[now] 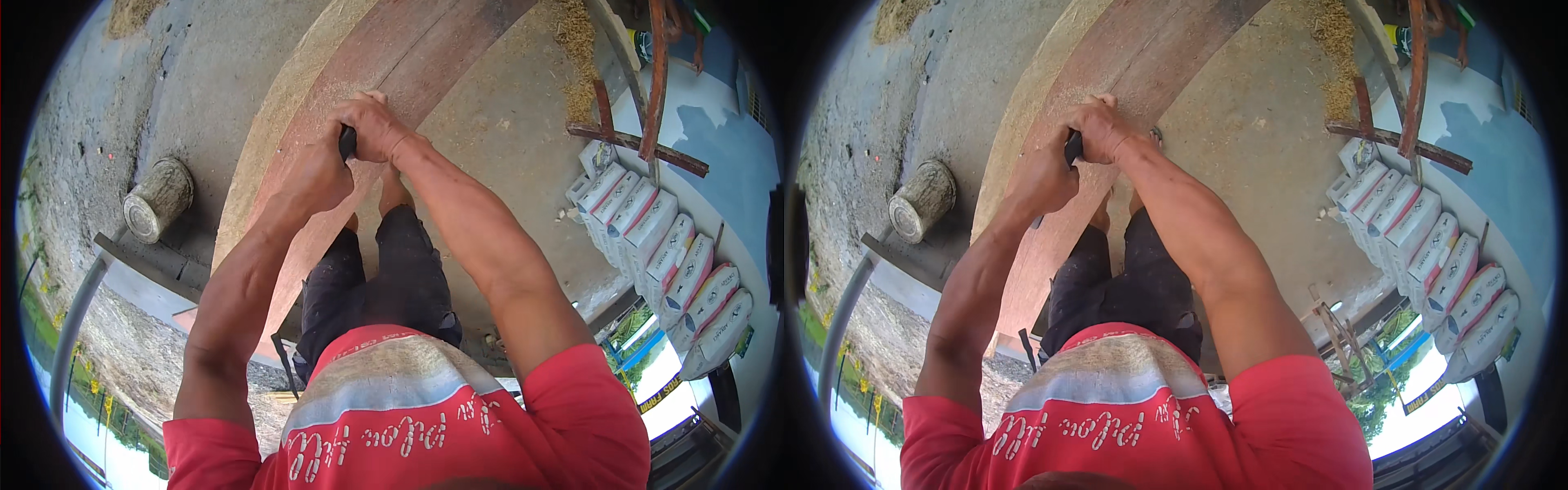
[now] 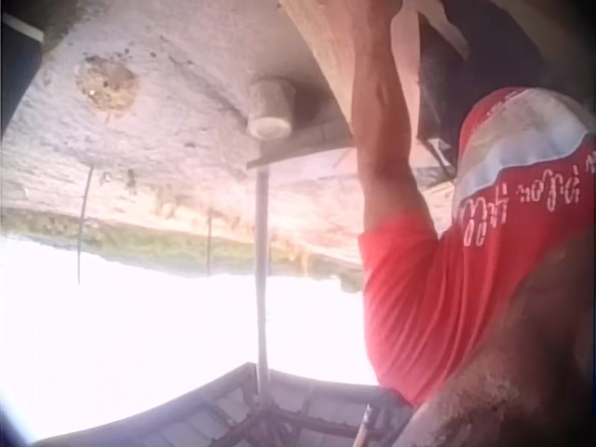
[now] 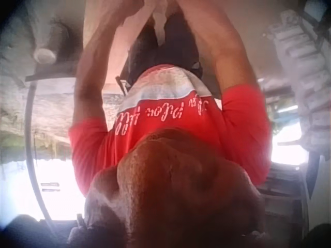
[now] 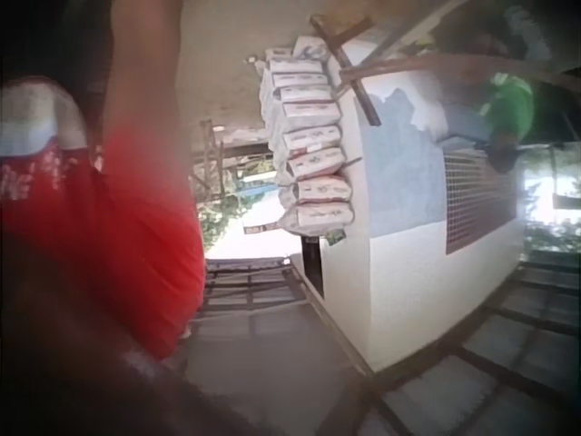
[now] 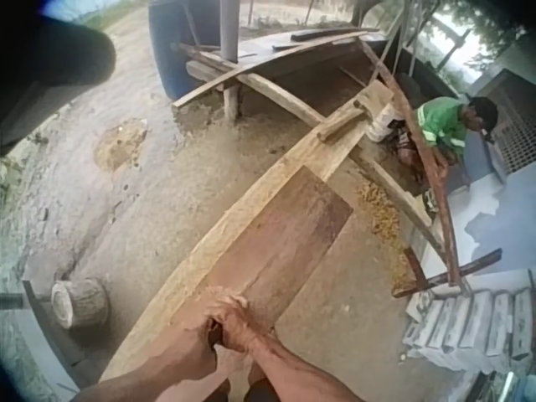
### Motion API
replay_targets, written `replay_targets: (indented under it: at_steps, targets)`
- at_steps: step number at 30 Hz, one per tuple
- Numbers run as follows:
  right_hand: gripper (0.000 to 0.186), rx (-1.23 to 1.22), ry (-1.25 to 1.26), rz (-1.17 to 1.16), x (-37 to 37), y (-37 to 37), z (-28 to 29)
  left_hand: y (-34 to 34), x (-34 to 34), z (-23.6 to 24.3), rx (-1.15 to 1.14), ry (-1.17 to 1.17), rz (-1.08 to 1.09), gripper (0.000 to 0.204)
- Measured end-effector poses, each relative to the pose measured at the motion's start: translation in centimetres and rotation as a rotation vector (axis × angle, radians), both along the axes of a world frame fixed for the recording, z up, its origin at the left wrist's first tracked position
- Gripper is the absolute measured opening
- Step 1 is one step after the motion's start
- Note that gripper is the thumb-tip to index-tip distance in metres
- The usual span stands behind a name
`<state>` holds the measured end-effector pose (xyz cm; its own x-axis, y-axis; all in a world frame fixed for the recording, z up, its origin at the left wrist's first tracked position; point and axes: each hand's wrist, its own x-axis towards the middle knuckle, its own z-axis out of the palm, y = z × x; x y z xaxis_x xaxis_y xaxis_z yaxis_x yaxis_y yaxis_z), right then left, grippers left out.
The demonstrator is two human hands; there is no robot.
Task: The person cuts a curved wooden board using a hand saw.
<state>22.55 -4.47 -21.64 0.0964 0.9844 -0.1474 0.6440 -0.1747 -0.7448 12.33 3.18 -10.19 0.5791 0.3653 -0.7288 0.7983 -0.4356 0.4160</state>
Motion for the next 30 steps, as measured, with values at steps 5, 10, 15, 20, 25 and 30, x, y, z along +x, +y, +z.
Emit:
replay_targets:
  at_steps: [5,10,15,20,25,30]
  targets:
    - [0.010,0.248,0.168,-0.033,-12.4,-4.6,11.1,-3.3,-14.7,10.7,-0.210,0.106,0.142,0.057]
    - [0.013,0.231,0.240,-0.014,-12.6,-4.2,12.0,-3.2,-14.2,11.8,-0.196,0.106,0.162,0.051]
    - [0.026,0.061,0.049,0.077,-3.9,-1.5,2.9,-1.4,-7.0,-0.7,-0.051,-0.104,0.137,0.042]
    - [0.020,0.219,0.168,-0.006,-14.8,-4.4,12.1,-2.6,-16.2,12.1,-0.235,0.060,0.136,0.063]
    - [0.018,0.285,0.137,-0.051,-12.0,-3.2,8.7,-1.7,-13.3,8.4,-0.196,0.114,0.129,0.056]
    - [0.028,0.009,0.251,0.084,-1.5,-0.9,0.4,-1.5,-5.5,-0.9,-0.077,-0.057,0.118,0.043]
